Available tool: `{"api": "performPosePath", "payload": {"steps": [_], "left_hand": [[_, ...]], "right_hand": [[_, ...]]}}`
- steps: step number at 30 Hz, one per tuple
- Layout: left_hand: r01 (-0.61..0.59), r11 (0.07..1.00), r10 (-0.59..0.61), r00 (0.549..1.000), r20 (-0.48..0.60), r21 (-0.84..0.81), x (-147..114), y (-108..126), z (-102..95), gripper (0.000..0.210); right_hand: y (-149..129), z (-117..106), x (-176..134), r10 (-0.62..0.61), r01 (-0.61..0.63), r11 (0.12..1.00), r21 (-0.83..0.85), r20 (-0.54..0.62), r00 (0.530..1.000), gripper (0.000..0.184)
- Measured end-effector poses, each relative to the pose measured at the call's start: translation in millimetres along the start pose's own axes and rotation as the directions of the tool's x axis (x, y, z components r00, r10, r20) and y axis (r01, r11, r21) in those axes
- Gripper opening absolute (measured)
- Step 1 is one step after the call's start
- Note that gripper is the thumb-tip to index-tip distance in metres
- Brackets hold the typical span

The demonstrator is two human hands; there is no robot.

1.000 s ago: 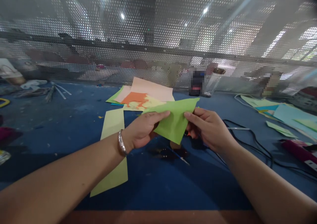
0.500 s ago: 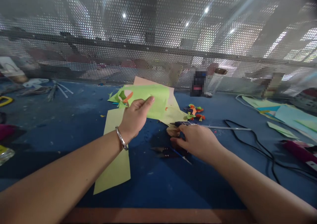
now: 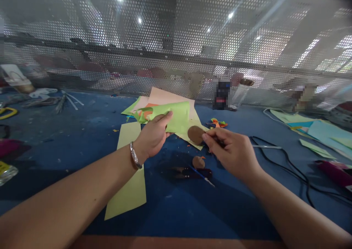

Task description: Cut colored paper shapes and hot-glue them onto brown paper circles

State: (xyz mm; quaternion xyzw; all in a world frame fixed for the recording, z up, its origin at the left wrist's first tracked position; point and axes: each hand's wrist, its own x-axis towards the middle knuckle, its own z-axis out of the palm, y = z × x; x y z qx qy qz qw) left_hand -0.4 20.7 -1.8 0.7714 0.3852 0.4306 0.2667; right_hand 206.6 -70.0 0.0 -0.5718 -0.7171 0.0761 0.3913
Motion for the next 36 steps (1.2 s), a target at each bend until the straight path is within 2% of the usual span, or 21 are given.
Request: {"api": "performPosePath", "payload": {"steps": [1, 2, 3, 4, 6, 9, 12, 16, 29, 33, 36], "left_hand": [[0.048, 0.994, -0.046, 0.999, 0.03, -0.1, -1.8, 4.2, 2.3, 0.049], [0.181, 0.911, -0.159, 0.983, 0.088, -0.371, -3.9, 9.2, 4.9, 0.043], [0.299, 0.754, -0.225, 0.954, 0.197, -0.585, -6.2, 14.5, 7.6, 0.035], [0.363, 0.614, -0.244, 0.932, 0.268, -0.701, -8.6, 19.7, 10.4, 0.029], [0.411, 0.463, -0.231, 0.911, 0.341, -0.785, -12.7, 27.9, 15.6, 0.022], [0.444, 0.394, -0.189, 0.896, 0.401, -0.805, -16.5, 33.1, 20.5, 0.02], [0.468, 0.359, -0.17, 0.883, 0.437, -0.808, -18.2, 33.2, 21.3, 0.017], [0.473, 0.356, -0.141, 0.88, 0.454, -0.806, -19.5, 32.6, 19.3, 0.014], [0.461, 0.423, -0.125, 0.882, 0.454, -0.78, -19.3, 35.8, 20.1, 0.011], [0.442, 0.447, -0.15, 0.894, 0.423, -0.777, -18.9, 35.3, 21.1, 0.013], [0.421, 0.466, -0.125, 0.902, 0.413, -0.778, -18.7, 34.3, 20.8, 0.005]], "right_hand": [[0.5, -0.4, 0.6, 0.012, -0.01, 0.997, 0.082, -0.023, 1.0, 0.029], [1.2, -0.1, 1.4, 0.021, -0.017, 0.99, 0.142, -0.03, 0.999, 0.029], [2.2, 0.8, 2.4, 0.027, -0.022, 0.983, 0.182, -0.027, 0.999, 0.03], [3.3, 2.2, 3.4, 0.031, -0.026, 0.978, 0.208, -0.018, 0.999, 0.03], [5.4, 5.2, 5.2, 0.035, -0.035, 0.974, 0.223, 0.007, 0.999, 0.03], [6.6, 7.8, 6.3, 0.04, -0.041, 0.973, 0.225, 0.011, 0.999, 0.028], [5.9, 7.7, 6.3, 0.056, -0.052, 0.969, 0.242, -0.012, 0.998, 0.027], [5.7, 7.2, 6.5, 0.062, -0.051, 0.973, 0.225, -0.041, 0.997, 0.028], [9.7, 6.8, 7.6, 0.058, -0.046, 0.979, 0.197, -0.056, 0.997, 0.028], [8.4, 5.2, 4.8, -0.007, 0.031, 0.986, 0.162, -0.149, 0.989, 0.016], [6.8, 3.6, 2.3, -0.125, 0.138, 0.987, 0.084, -0.149, 0.981, 0.026]]}}
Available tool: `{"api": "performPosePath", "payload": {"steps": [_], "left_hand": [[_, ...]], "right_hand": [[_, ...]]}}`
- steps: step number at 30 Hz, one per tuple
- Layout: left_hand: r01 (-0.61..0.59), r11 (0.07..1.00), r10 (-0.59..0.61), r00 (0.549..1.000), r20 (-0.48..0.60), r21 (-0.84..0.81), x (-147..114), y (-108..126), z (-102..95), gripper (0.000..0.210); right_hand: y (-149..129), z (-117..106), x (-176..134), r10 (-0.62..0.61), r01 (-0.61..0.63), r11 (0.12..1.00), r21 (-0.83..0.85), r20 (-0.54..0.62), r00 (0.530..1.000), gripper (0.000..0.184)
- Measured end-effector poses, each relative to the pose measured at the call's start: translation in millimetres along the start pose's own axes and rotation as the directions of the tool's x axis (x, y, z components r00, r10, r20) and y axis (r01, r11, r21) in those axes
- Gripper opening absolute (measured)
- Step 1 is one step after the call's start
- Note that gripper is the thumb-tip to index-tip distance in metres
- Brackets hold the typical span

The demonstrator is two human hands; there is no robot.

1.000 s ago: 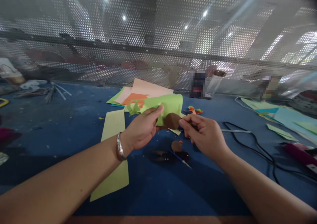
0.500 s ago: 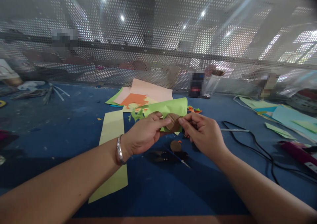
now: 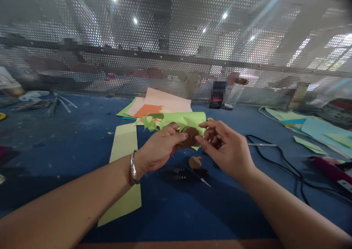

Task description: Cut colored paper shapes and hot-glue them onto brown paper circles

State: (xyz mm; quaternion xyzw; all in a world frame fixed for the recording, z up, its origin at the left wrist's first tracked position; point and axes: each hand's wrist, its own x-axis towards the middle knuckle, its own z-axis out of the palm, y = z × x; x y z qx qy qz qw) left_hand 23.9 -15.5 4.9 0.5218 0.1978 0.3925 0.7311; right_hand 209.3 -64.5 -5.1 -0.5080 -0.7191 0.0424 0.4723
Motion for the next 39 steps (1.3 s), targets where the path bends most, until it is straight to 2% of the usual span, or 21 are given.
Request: {"api": "performPosePath", "payload": {"steps": [4, 6, 9, 13, 16, 18, 23, 27, 34, 39], "left_hand": [[0.0, 0.997, -0.004, 0.999, 0.051, 0.073, -0.6, -0.6, -4.4, 0.002], [-0.006, 0.996, 0.0, 0.998, 0.062, 0.091, -0.5, -1.7, -7.4, 0.005], [-0.006, 0.993, 0.0, 0.999, 0.054, 0.12, 0.1, -2.8, -9.7, 0.006], [0.012, 0.997, -0.007, 0.998, -0.068, 0.075, 0.6, -0.5, -5.2, 0.011], [0.01, 1.0, -0.015, 0.984, -0.179, -0.025, -0.2, 3.3, 1.5, 0.011], [0.026, 0.996, -0.043, 0.978, -0.205, -0.085, -1.3, 4.9, 5.5, 0.012], [0.027, 0.983, -0.055, 0.987, -0.151, -0.18, -3.9, -0.5, 9.2, 0.013], [0.025, 0.98, -0.044, 0.995, -0.093, -0.198, -4.9, -6.5, 10.0, 0.013], [0.021, 0.991, -0.027, 0.999, -0.044, -0.129, -8.2, -7.3, 15.3, 0.008], [0.013, 0.996, -0.018, 0.998, -0.053, -0.088, -9.3, -7.8, 17.3, 0.012]], "right_hand": [[-0.9, -1.0, -1.5, -0.094, 0.111, 0.989, -0.098, 0.155, 0.983, 0.046], [-0.5, -1.4, -1.6, -0.095, 0.123, 0.986, -0.116, 0.218, 0.971, 0.05], [-0.5, -2.5, -1.5, -0.091, 0.137, 0.976, -0.17, 0.253, 0.963, 0.05], [-3.2, -3.4, -1.5, -0.118, 0.173, 0.946, -0.273, 0.206, 0.971, 0.045], [-5.4, -2.4, -1.6, -0.089, 0.134, 0.938, -0.319, 0.153, 0.984, 0.042], [-6.2, -1.2, -1.6, -0.056, 0.093, 0.936, -0.339, 0.118, 0.991, 0.042], [-7.2, 0.7, -1.4, 0.019, 0.001, 0.928, -0.371, 0.051, 0.999, 0.044], [-8.5, 1.7, -0.5, 0.043, -0.024, 0.915, -0.404, 0.039, 0.998, 0.041], [-8.1, 1.8, -1.3, 0.029, -0.014, 0.893, -0.45, 0.026, 0.999, 0.038], [-6.5, 1.6, -0.7, 0.026, -0.014, 0.887, -0.463, 0.021, 0.999, 0.044]]}}
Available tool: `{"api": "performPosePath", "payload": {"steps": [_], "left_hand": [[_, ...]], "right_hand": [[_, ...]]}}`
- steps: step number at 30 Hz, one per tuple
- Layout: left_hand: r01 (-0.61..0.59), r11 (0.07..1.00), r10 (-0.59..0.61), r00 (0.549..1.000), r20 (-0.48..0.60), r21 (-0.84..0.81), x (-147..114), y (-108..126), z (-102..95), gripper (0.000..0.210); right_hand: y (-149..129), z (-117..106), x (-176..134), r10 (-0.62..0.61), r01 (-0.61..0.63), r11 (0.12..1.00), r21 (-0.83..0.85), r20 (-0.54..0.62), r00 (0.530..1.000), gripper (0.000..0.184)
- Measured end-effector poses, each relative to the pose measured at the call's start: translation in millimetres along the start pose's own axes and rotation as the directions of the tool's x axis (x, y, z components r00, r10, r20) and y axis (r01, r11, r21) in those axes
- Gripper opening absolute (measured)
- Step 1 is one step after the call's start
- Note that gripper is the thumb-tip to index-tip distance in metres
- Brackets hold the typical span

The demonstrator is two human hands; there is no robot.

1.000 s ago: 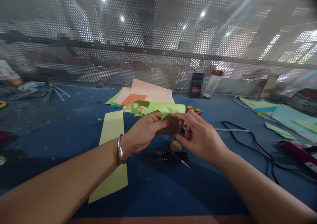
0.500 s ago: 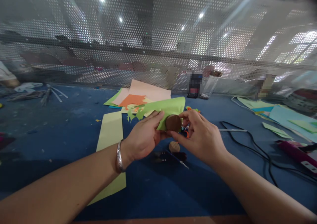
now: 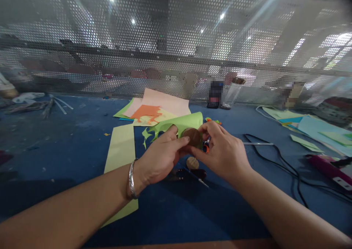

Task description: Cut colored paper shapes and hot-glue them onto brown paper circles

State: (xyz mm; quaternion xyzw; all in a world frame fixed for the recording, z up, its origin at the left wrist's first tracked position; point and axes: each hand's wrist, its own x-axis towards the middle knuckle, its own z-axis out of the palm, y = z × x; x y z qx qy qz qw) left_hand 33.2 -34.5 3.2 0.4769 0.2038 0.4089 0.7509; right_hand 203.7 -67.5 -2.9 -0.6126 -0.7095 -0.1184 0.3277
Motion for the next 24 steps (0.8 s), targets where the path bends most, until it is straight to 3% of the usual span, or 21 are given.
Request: {"api": "performPosePath", "payload": {"steps": [7, 15, 24], "left_hand": [[-0.04, 0.999, 0.041, 0.998, -0.039, 0.027, 4.0, 2.8, -2.1, 0.016], [-0.121, 0.99, 0.119, 0.992, 0.034, 0.071, 3.6, -2.0, -7.0, 0.009], [-0.135, 0.985, 0.132, 0.991, 0.034, 0.108, 3.1, -3.5, -8.0, 0.011]], "right_hand": [[0.4, 0.9, -1.2, -0.029, 0.029, 0.999, 0.025, 0.012, 1.0, 0.046], [-1.3, 0.7, -1.5, -0.057, 0.057, 0.998, -0.023, 0.001, 0.998, 0.037], [-0.8, 3.1, -2.8, -0.057, 0.057, 0.998, -0.005, -0.013, 0.998, 0.037]]}}
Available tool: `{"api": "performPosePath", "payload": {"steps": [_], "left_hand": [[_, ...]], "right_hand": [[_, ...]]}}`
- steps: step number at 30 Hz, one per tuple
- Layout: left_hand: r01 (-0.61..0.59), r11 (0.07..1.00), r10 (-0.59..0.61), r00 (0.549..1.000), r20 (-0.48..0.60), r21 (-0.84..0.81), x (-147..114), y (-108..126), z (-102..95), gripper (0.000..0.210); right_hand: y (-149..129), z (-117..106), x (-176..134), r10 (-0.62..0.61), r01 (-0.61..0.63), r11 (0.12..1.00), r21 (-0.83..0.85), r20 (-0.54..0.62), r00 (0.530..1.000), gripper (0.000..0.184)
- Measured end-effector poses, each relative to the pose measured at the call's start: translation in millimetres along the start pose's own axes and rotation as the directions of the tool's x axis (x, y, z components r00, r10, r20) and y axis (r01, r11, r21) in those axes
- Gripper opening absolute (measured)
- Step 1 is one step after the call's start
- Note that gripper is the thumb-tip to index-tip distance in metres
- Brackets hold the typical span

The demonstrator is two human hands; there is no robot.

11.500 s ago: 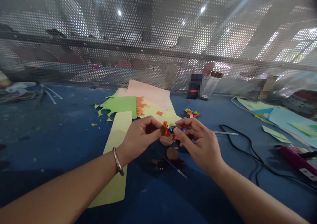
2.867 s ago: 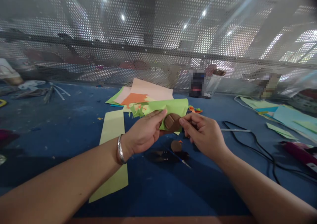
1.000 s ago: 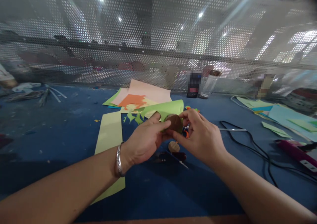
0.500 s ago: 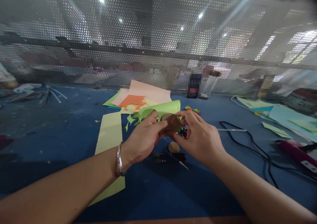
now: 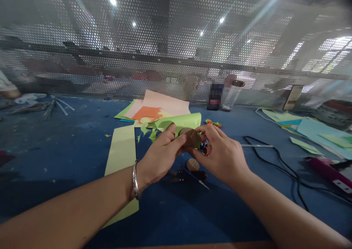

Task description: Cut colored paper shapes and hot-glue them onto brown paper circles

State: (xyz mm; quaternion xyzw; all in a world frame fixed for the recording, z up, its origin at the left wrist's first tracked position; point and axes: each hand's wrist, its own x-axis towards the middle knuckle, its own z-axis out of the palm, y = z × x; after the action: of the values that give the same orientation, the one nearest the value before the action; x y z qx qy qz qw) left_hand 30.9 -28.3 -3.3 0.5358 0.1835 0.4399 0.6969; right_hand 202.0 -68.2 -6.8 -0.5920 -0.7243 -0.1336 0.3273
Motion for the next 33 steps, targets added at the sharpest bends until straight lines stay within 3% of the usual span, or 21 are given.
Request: {"api": "performPosePath", "payload": {"steps": [4, 9, 14, 18, 21, 25, 27, 29, 33], "left_hand": [[-0.046, 0.99, 0.053, 0.998, -0.047, 0.134, -0.4, -1.8, -5.0, 0.01], [-0.101, 0.966, 0.123, 0.989, -0.082, 0.237, -4.7, 6.0, -4.0, 0.015], [-0.091, 0.967, 0.11, 0.992, -0.063, 0.239, -8.5, 13.5, 0.9, 0.015], [-0.007, 0.982, 0.008, 1.0, -0.006, 0.187, -5.6, 11.6, 0.2, 0.012], [0.046, 0.972, -0.045, 0.999, -0.009, 0.229, -2.7, 8.9, -2.5, 0.014], [0.02, 0.906, 0.022, 0.995, -0.094, 0.422, -0.2, 7.2, -11.4, 0.016], [0.016, 0.851, 0.091, 0.98, -0.178, 0.525, 1.7, 7.9, -17.7, 0.025], [0.0, 0.85, 0.14, 0.964, -0.226, 0.526, 4.6, 9.7, -22.8, 0.029], [-0.07, 0.902, 0.197, 0.945, -0.262, 0.426, 11.0, 14.5, -26.1, 0.026]], "right_hand": [[-2.6, -1.7, 1.8, 0.076, -0.08, 0.984, 0.157, 0.03, 0.997, 0.041], [1.9, -0.3, 6.2, 0.247, -0.264, 0.838, 0.478, 0.1, 0.964, 0.046], [6.6, 4.1, 8.5, 0.216, -0.326, 0.618, 0.716, 0.243, 0.945, 0.033], [3.9, 2.6, 9.6, 0.191, -0.299, 0.585, 0.754, 0.23, 0.954, 0.025], [5.9, 0.6, 11.1, 0.176, -0.263, 0.635, 0.726, 0.196, 0.965, 0.024], [20.7, -3.4, 14.9, 0.157, -0.27, 0.717, 0.643, 0.229, 0.961, 0.025], [32.6, -6.1, 17.8, 0.162, -0.255, 0.835, 0.488, 0.224, 0.961, 0.026], [45.7, -8.4, 20.8, 0.179, -0.256, 0.931, 0.259, 0.285, 0.942, 0.025], [66.1, -10.5, 24.8, 0.26, -0.238, 0.965, -0.107, 0.477, 0.84, 0.028]]}}
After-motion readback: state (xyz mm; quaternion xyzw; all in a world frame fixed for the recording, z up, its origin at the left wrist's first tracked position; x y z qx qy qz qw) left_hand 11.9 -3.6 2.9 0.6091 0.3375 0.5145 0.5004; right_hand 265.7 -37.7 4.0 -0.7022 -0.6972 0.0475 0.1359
